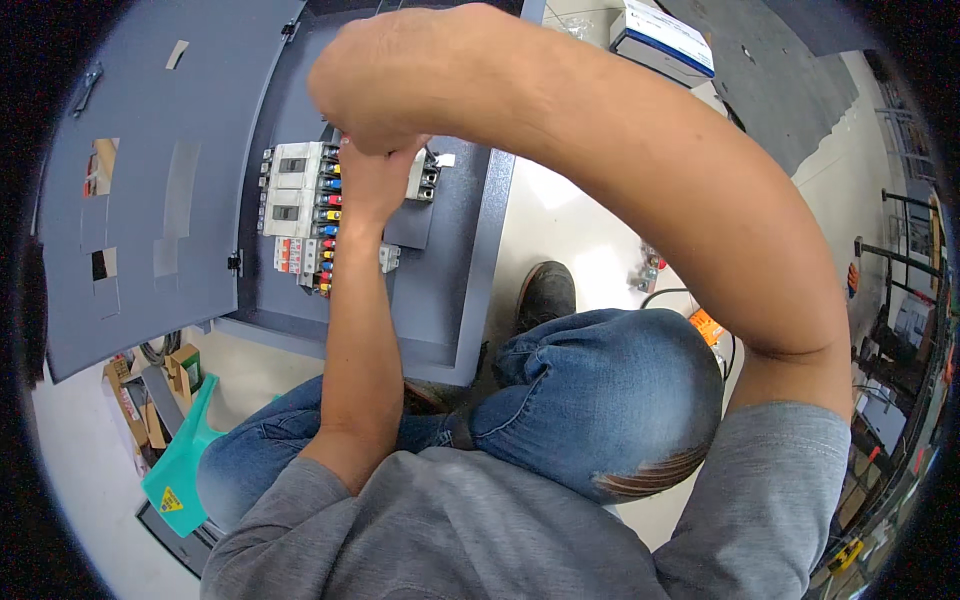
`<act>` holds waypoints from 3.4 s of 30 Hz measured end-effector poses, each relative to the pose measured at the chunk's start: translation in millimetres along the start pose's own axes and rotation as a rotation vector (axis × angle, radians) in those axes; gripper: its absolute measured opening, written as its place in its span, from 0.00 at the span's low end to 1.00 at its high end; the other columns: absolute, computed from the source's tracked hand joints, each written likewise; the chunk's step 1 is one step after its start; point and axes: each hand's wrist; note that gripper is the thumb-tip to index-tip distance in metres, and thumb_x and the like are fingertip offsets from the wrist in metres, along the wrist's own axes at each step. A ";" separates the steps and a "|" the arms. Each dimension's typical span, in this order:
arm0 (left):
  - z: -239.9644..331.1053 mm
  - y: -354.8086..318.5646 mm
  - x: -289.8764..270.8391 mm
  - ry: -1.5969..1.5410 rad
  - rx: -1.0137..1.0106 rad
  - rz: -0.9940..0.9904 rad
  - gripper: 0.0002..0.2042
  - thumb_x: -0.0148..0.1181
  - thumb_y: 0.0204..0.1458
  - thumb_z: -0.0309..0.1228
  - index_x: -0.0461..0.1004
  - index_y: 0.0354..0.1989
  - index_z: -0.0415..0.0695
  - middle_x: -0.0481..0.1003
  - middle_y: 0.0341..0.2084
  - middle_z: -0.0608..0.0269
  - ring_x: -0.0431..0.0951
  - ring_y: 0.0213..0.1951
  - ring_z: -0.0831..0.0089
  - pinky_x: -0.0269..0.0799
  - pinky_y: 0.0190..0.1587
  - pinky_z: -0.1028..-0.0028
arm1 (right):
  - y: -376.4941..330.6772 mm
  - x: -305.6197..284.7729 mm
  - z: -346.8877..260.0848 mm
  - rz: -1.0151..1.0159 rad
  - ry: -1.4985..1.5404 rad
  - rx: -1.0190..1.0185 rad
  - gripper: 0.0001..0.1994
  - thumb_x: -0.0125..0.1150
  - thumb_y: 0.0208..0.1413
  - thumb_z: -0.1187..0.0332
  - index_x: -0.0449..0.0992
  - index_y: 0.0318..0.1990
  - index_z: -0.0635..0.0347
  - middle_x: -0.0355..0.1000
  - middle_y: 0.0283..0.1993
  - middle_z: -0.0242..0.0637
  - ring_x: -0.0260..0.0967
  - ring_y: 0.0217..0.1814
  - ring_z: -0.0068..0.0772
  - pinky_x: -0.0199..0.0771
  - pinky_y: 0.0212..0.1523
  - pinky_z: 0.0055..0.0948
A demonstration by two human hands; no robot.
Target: Installing and wiring circuit breakers into an electrical distribution panel.
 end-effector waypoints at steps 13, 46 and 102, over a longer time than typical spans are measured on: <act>-24.3 -8.9 15.3 -0.063 -0.233 -0.242 0.10 0.64 0.52 0.28 0.80 0.39 0.36 0.81 0.28 0.52 0.80 0.31 0.72 0.74 0.38 0.71 | 1.0 65.7 21.5 -0.177 0.536 -0.301 0.09 0.62 0.49 0.69 0.81 0.35 0.62 0.79 0.32 0.49 0.79 0.36 0.48 0.80 0.36 0.40; -34.1 -44.7 64.9 1.458 0.785 -0.867 0.13 0.49 0.56 0.33 0.76 0.42 0.39 0.77 0.38 0.51 0.75 0.47 0.52 0.48 0.69 0.47 | -193.3 183.6 65.9 0.330 2.374 1.379 0.17 0.62 0.59 0.62 0.75 0.51 0.65 0.71 0.32 0.31 0.62 0.25 0.19 0.65 0.28 0.20; -50.3 -48.0 78.5 -1.422 -0.663 0.090 0.07 0.55 0.59 0.24 0.72 0.45 0.39 0.77 0.40 0.55 0.77 0.47 0.62 0.73 0.54 0.66 | -161.0 124.9 100.5 -0.147 1.408 0.669 0.16 0.69 0.51 0.70 0.78 0.46 0.66 0.74 0.37 0.30 0.67 0.37 0.16 0.67 0.39 0.18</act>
Point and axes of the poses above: each hand's wrist, its own y-axis towards the middle knuckle, its own x-axis out of the palm, z = x × y
